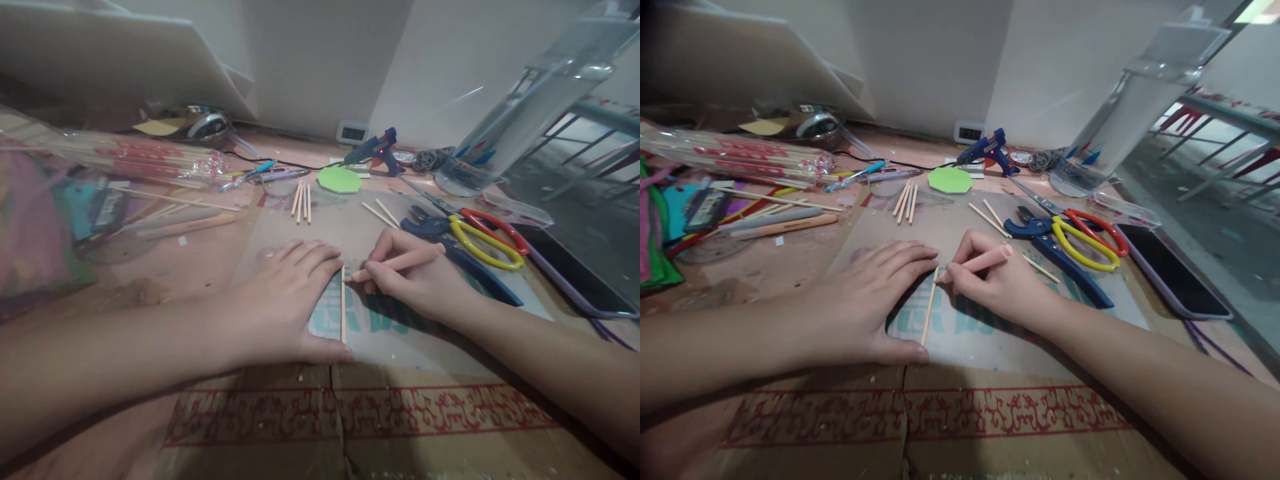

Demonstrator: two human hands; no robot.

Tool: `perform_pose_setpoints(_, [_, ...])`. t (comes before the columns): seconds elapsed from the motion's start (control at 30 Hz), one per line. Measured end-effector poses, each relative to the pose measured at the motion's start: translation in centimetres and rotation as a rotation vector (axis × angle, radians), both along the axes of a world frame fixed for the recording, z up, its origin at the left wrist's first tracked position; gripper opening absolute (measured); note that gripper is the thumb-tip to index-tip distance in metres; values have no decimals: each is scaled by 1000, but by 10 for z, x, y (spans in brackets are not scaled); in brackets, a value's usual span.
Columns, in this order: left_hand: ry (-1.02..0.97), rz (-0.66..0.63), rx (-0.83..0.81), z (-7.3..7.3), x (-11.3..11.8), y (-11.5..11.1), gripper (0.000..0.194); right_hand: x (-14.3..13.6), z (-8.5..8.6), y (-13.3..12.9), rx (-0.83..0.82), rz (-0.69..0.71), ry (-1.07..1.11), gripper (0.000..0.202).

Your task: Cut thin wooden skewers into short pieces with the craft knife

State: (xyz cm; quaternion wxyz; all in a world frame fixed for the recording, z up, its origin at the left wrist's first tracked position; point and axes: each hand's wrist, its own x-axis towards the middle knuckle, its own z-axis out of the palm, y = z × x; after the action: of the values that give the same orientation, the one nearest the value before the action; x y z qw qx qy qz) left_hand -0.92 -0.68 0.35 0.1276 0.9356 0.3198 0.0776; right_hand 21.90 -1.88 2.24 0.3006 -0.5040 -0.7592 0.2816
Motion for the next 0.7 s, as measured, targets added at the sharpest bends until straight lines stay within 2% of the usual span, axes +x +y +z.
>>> perform_pose_setpoints(0.1, [-7,-3,22,-2,0,1,105,-2,1,2,20,-61,-26,17])
perform_pose_setpoints(0.4, [-33,-1,2,-1,0,1,100,0,0,0,-7,-19,-11,18])
perform_pose_setpoints(0.57, [-16,-7,3,-1,0,0,106,-2,-1,4,39,-94,-39,16])
perform_pose_setpoints(0.7, [-18,-5,6,-2,0,0,107,-2,-2,5,63,-100,-47,19])
